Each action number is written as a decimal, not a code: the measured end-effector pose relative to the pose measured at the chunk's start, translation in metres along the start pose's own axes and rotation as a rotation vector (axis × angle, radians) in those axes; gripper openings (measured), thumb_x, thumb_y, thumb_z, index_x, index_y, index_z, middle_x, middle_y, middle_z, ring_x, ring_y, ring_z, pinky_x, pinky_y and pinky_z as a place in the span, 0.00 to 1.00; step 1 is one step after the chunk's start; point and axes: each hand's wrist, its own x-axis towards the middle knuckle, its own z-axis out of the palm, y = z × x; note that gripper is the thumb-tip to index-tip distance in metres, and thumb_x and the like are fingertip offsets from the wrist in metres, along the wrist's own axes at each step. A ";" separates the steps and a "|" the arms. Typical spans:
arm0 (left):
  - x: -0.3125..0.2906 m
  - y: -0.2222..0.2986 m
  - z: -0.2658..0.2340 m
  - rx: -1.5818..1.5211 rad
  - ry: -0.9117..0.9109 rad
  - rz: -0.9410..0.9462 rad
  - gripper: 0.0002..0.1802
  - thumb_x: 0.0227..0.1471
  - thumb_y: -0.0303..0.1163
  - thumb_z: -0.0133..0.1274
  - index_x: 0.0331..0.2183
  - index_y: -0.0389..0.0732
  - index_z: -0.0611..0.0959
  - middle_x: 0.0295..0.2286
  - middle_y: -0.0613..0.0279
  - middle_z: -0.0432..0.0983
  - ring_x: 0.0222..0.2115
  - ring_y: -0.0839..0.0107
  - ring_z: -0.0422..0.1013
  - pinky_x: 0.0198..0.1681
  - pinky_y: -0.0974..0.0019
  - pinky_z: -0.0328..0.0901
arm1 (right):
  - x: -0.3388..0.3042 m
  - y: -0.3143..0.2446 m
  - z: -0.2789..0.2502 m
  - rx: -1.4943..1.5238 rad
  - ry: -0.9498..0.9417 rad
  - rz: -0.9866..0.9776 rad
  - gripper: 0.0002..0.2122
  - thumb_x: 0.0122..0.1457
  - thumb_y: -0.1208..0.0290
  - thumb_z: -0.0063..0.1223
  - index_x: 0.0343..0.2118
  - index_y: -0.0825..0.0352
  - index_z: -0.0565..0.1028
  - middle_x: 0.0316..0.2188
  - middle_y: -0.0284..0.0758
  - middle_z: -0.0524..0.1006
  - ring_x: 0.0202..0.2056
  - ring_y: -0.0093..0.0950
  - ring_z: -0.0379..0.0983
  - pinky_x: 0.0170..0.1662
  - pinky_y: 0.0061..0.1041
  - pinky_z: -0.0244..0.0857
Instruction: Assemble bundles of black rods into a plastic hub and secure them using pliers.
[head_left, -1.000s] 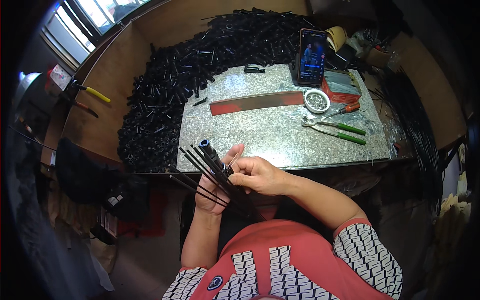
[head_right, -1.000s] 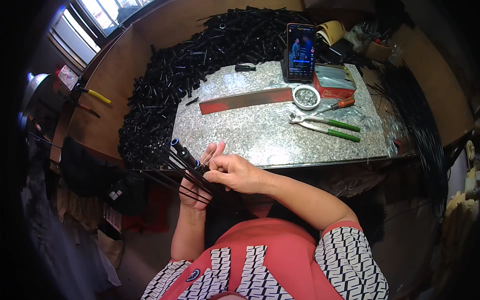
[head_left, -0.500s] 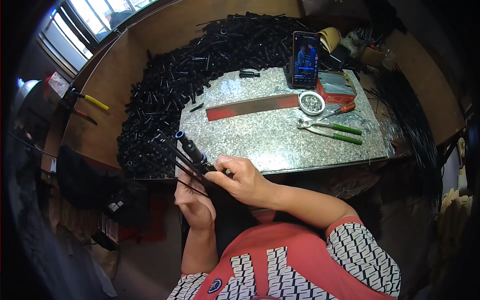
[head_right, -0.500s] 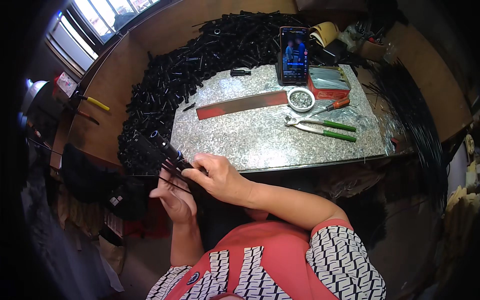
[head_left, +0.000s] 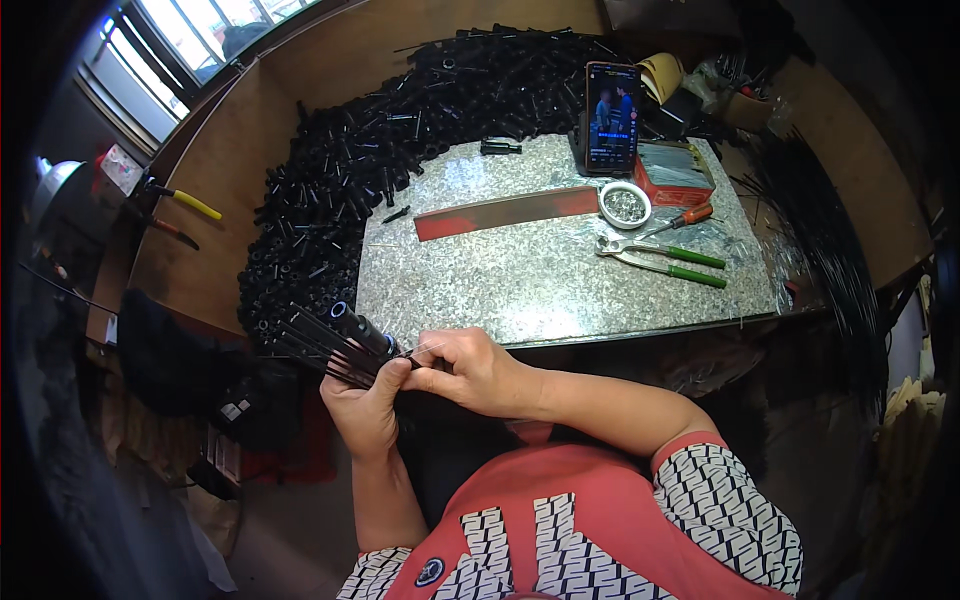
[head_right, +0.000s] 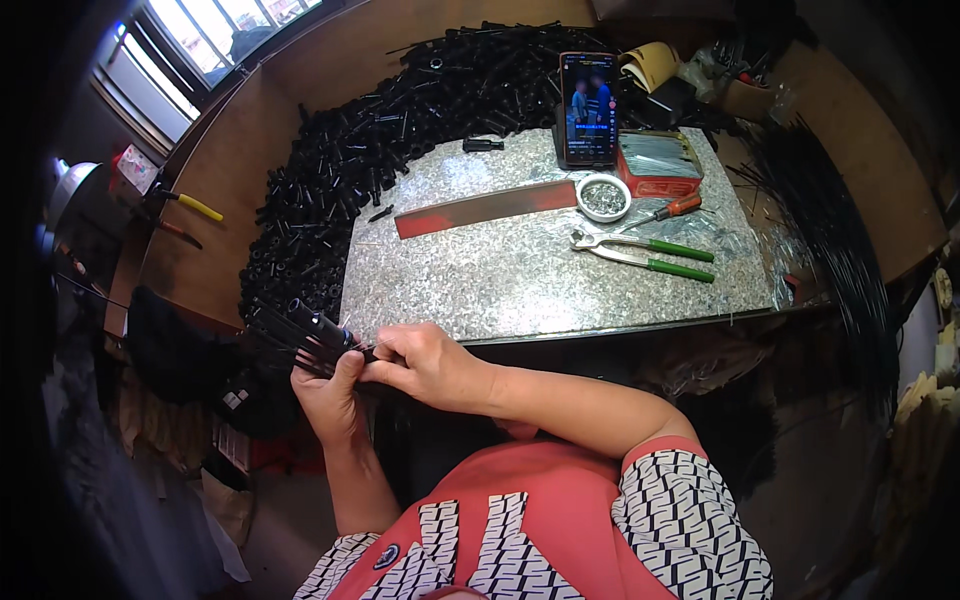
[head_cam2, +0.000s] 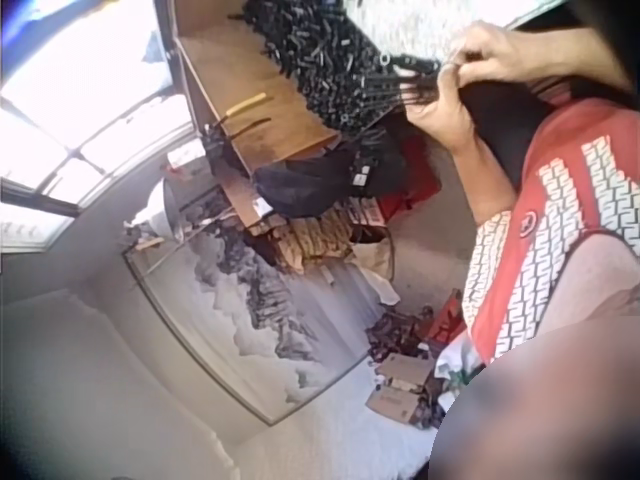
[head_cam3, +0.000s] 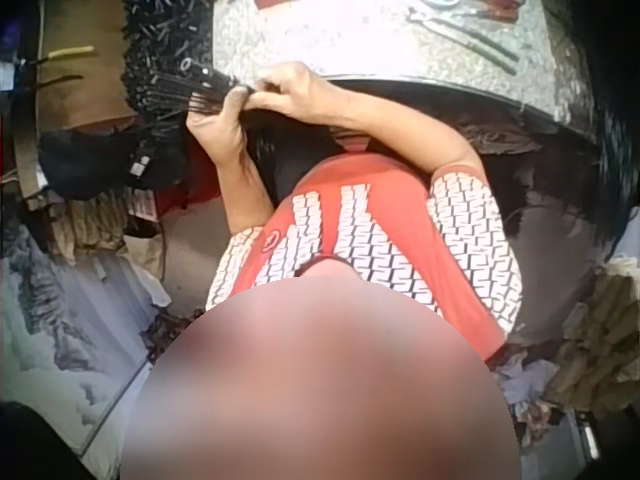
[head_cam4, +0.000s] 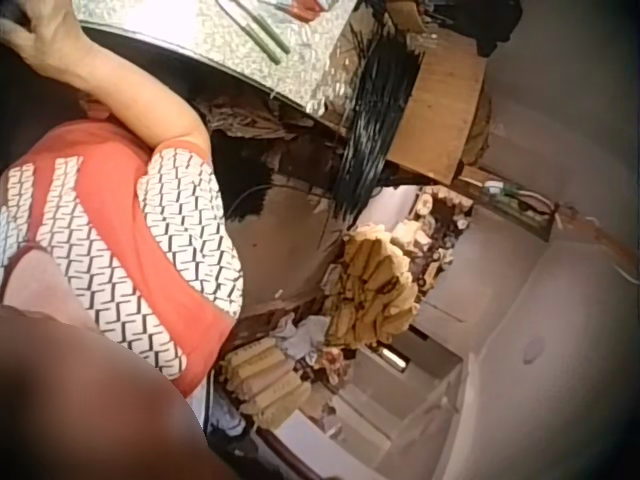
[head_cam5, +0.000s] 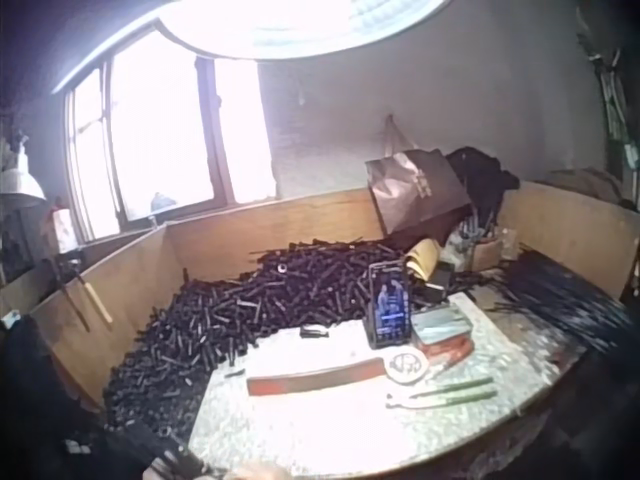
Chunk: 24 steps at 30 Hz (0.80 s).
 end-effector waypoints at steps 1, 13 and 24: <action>0.000 -0.001 0.000 0.000 -0.001 -0.001 0.13 0.41 0.17 0.63 0.31 0.37 0.78 0.29 0.68 0.75 0.31 0.80 0.70 0.37 0.75 0.65 | -0.001 0.001 -0.002 0.001 -0.024 -0.008 0.13 0.52 0.70 0.60 0.21 0.70 0.68 0.17 0.39 0.70 0.20 0.31 0.68 0.24 0.28 0.60; 0.002 -0.011 -0.008 -0.178 -0.080 0.012 0.17 0.42 0.24 0.65 0.36 0.35 0.78 0.31 0.63 0.76 0.32 0.74 0.72 0.39 0.70 0.67 | 0.002 0.008 -0.011 0.226 -0.218 0.287 0.11 0.55 0.66 0.59 0.24 0.68 0.71 0.17 0.28 0.70 0.17 0.17 0.68 0.19 0.18 0.60; 0.021 -0.022 -0.025 -0.223 -0.390 -0.041 0.26 0.41 0.38 0.67 0.38 0.32 0.77 0.31 0.57 0.74 0.33 0.68 0.72 0.39 0.66 0.68 | 0.002 0.011 -0.011 0.467 -0.313 0.425 0.11 0.55 0.68 0.60 0.21 0.66 0.70 0.19 0.27 0.70 0.18 0.16 0.67 0.20 0.16 0.59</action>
